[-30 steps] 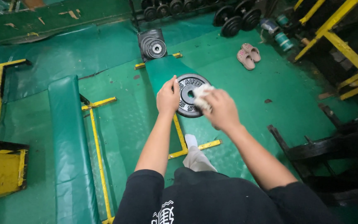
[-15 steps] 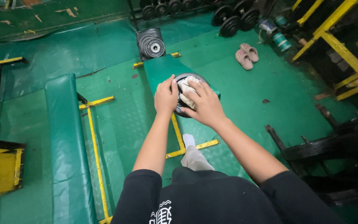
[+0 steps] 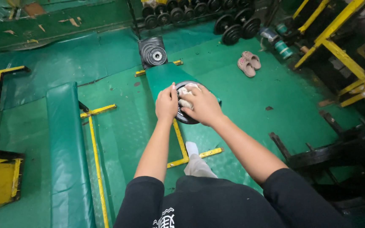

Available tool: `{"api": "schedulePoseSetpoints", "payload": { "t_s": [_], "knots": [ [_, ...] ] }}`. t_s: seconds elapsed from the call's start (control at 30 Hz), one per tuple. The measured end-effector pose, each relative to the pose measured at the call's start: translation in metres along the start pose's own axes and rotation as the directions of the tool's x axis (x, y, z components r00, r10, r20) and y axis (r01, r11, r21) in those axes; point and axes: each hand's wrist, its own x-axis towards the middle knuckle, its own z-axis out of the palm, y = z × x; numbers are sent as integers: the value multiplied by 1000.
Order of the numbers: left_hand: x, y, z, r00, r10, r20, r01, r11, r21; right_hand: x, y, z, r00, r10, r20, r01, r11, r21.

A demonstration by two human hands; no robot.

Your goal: Cleaning gym weight plates and dumbbells with a white cloth.

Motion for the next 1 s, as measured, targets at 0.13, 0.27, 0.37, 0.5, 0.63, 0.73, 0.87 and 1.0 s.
{"api": "schedulePoseSetpoints", "payload": {
  "t_s": [0.13, 0.27, 0.37, 0.5, 0.63, 0.73, 0.87, 1.0],
  "knots": [
    [-1, 1, 0, 999, 21, -27, -21, 1000, -12, -22, -11, -11, 981, -157, -116, 156, 988, -17],
    [1, 4, 1, 1000, -6, -29, 6, 1000, 0, -42, -13, -21, 967, -238, -93, 238, 971, -15],
    [1, 5, 2, 999, -12, -34, 12, 1000, 9, -45, -3, -27, 981, -161, -106, 157, 987, -40],
    [1, 7, 2, 998, 3, -61, -5, 1000, -21, -29, 20, -24, 988, 19, -155, -29, 998, -60],
    [-4, 28, -16, 994, -106, 13, 106, 994, 12, -10, 15, -15, 974, 30, -225, -54, 994, -97],
    [-3, 28, -17, 994, -102, 29, 103, 995, -1, -9, 16, -11, 974, 74, -213, -89, 994, -65],
    [-1, 16, -7, 999, -32, -16, 31, 999, -32, -30, 14, -16, 979, -3, -204, 7, 1000, 16],
    [-2, 19, -9, 999, -30, -11, 29, 998, -58, -57, -2, -26, 978, 4, -211, 11, 997, 71]
  ]
}}
